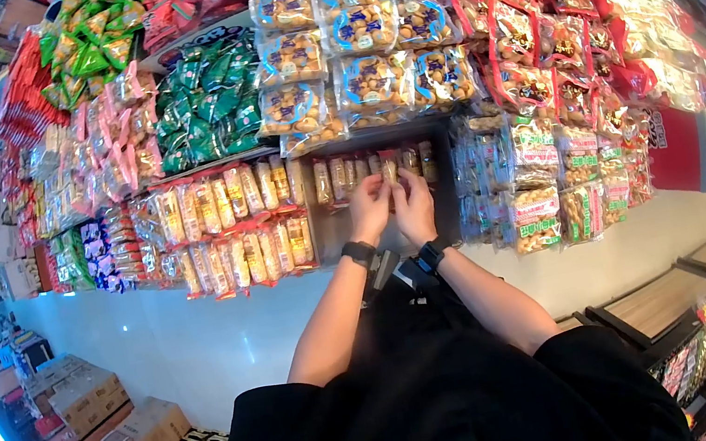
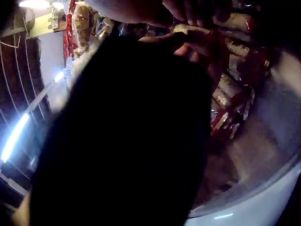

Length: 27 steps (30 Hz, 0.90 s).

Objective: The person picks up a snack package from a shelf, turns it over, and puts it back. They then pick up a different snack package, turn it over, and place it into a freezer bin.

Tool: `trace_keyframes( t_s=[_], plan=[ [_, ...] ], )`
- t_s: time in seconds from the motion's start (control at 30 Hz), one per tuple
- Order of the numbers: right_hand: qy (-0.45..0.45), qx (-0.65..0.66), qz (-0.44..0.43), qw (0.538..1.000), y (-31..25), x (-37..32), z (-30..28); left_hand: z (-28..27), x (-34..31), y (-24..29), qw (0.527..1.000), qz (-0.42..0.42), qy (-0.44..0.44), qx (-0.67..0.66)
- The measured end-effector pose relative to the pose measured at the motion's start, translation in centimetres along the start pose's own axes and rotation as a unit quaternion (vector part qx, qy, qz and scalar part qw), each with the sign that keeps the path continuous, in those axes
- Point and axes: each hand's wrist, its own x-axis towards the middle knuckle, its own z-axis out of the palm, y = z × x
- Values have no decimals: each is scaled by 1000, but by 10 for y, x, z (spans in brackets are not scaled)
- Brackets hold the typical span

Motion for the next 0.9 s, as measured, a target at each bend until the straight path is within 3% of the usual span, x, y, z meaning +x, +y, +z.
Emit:
trace_keyframes(
  t_s=[0.27, 0.37, 0.43, 0.47, 0.63, 0.7, 0.73, 0.9],
  plan=[
    [-111, 100, -4, 989, -23, -32, -28, -47, -77, 63, 994, 6, -41, -106],
    [-149, 130, -5, 980, -53, -51, -46, -60, -106, 91, 984, 11, -65, -163],
    [-148, 132, -20, 980, -71, -64, -56, -67, -115, 95, 984, 69, -75, -144],
    [-153, 145, -15, 978, -81, -72, -62, -72, -124, 102, 978, 36, -98, -179],
    [-111, 193, -17, 975, -104, -118, -82, -78, -144, 100, 971, 126, -152, -133],
    [-61, 128, -63, 988, -104, -135, -93, -75, -153, 97, 963, 115, -191, -150],
    [-67, 149, -27, 986, -106, -144, -100, -71, -159, 100, 959, 118, -212, -149],
    [37, 207, -32, 977, -110, -191, -137, -47, -196, 124, 911, 68, -351, -203]
  ],
)
